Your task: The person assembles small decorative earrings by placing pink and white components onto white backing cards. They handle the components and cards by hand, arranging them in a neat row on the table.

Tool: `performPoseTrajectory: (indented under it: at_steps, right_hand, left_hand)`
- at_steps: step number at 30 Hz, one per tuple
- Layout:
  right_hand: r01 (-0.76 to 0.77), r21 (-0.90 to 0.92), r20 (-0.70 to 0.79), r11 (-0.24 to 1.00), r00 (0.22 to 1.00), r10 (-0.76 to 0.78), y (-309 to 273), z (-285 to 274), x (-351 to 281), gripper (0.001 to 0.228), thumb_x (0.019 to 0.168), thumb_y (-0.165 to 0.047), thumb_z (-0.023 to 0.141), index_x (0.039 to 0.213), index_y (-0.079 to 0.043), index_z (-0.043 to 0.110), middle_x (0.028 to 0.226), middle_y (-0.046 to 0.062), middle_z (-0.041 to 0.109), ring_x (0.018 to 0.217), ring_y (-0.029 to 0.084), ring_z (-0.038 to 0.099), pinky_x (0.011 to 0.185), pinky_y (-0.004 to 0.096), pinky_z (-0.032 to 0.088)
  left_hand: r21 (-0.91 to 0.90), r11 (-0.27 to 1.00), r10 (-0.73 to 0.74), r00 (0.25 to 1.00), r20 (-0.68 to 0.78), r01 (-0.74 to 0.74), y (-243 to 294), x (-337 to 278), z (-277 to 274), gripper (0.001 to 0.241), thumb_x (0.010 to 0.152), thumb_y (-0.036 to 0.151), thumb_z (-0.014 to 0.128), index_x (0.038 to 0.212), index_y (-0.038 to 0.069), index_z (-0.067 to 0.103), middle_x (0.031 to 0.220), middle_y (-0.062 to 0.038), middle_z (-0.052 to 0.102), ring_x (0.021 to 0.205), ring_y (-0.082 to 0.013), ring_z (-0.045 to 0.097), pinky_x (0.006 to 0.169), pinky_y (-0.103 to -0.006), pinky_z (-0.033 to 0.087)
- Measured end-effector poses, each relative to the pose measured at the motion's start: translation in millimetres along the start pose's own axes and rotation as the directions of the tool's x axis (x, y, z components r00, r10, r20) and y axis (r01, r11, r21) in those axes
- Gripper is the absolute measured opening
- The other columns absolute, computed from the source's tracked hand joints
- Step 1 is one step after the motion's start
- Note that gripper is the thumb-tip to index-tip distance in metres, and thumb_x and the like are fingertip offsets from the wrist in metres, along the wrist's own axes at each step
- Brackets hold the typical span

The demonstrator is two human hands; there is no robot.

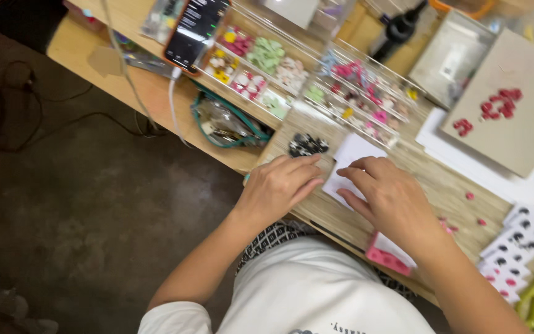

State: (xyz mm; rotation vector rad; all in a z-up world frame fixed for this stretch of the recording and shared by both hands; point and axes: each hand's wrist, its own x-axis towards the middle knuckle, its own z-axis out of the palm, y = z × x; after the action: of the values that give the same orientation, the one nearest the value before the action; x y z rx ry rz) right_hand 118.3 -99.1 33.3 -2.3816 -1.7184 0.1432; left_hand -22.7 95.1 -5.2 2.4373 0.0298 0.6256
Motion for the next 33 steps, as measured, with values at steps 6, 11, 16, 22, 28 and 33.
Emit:
performPoseTrajectory:
  at_steps: [6,11,16,22,28,33]
  right_hand:
    - [0.149,-0.018,-0.011,0.989,0.989,-0.149,-4,20,84,0.025,0.094,-0.03,0.068,0.112,-0.013,0.069,0.106,0.006,0.067,0.1,0.027,0.069,0.074,0.04,0.057]
    - [0.215,-0.091,0.008,0.972,0.977,-0.215,-4,38,131,0.022,0.095,-0.029,0.065,0.112,-0.015,0.068,0.107,0.003,0.067,0.1,0.024,0.068,0.074,0.038,0.056]
    - [0.216,-0.095,0.089,0.972,0.974,-0.208,-5,44,155,0.026,0.094,-0.03,0.065,0.116,-0.015,0.069,0.112,0.003,0.066,0.102,0.023,0.067,0.071,0.037,0.056]
    - [0.205,-0.075,0.133,0.976,0.972,-0.194,-2,47,165,0.031,0.094,-0.032,0.065,0.12,-0.015,0.069,0.113,0.003,0.066,0.106,0.023,0.066,0.072,0.037,0.057]
    - [0.236,-0.061,0.126,0.97,0.966,-0.227,-1,49,173,0.027,0.096,-0.029,0.063,0.117,-0.013,0.071,0.109,0.006,0.066,0.102,0.024,0.067,0.072,0.037,0.057]
    - [0.246,-0.024,0.128,0.969,0.962,-0.241,-4,53,192,0.027,0.098,-0.017,0.055,0.119,-0.012,0.07,0.101,0.009,0.065,0.098,0.027,0.068,0.069,0.038,0.057]
  left_hand:
    - [0.074,0.986,-0.144,0.989,-0.04,0.146,-53,-1,-32,0.018,0.102,0.03,0.059,0.103,0.018,0.071,0.115,-0.003,0.074,0.086,-0.0252,0.071,0.066,-0.0338,0.058]
    - [0.151,0.966,-0.2,0.976,-0.088,0.212,-88,3,-52,0.015,0.102,0.028,0.061,0.107,0.019,0.072,0.115,-0.002,0.074,0.09,-0.0254,0.072,0.069,-0.0341,0.059]
    - [0.161,0.945,-0.27,0.956,-0.116,0.286,-105,6,-61,0.014,0.101,0.026,0.064,0.106,0.017,0.073,0.114,-0.003,0.074,0.091,-0.0253,0.073,0.071,-0.0344,0.06]
    - [0.132,0.944,-0.289,0.95,-0.119,0.304,-111,10,-57,0.013,0.1,0.026,0.064,0.107,0.019,0.073,0.116,-0.002,0.074,0.093,-0.0254,0.073,0.073,-0.0349,0.06]
    - [0.102,0.943,-0.302,0.944,-0.133,0.316,-113,16,-60,0.013,0.1,0.022,0.066,0.107,0.017,0.074,0.115,-0.004,0.074,0.094,-0.0264,0.073,0.075,-0.0358,0.061]
    - [0.092,0.913,-0.375,0.907,-0.193,0.397,-111,30,-69,0.012,0.098,0.017,0.068,0.104,0.01,0.076,0.112,-0.011,0.074,0.095,-0.0276,0.073,0.077,-0.0361,0.061]
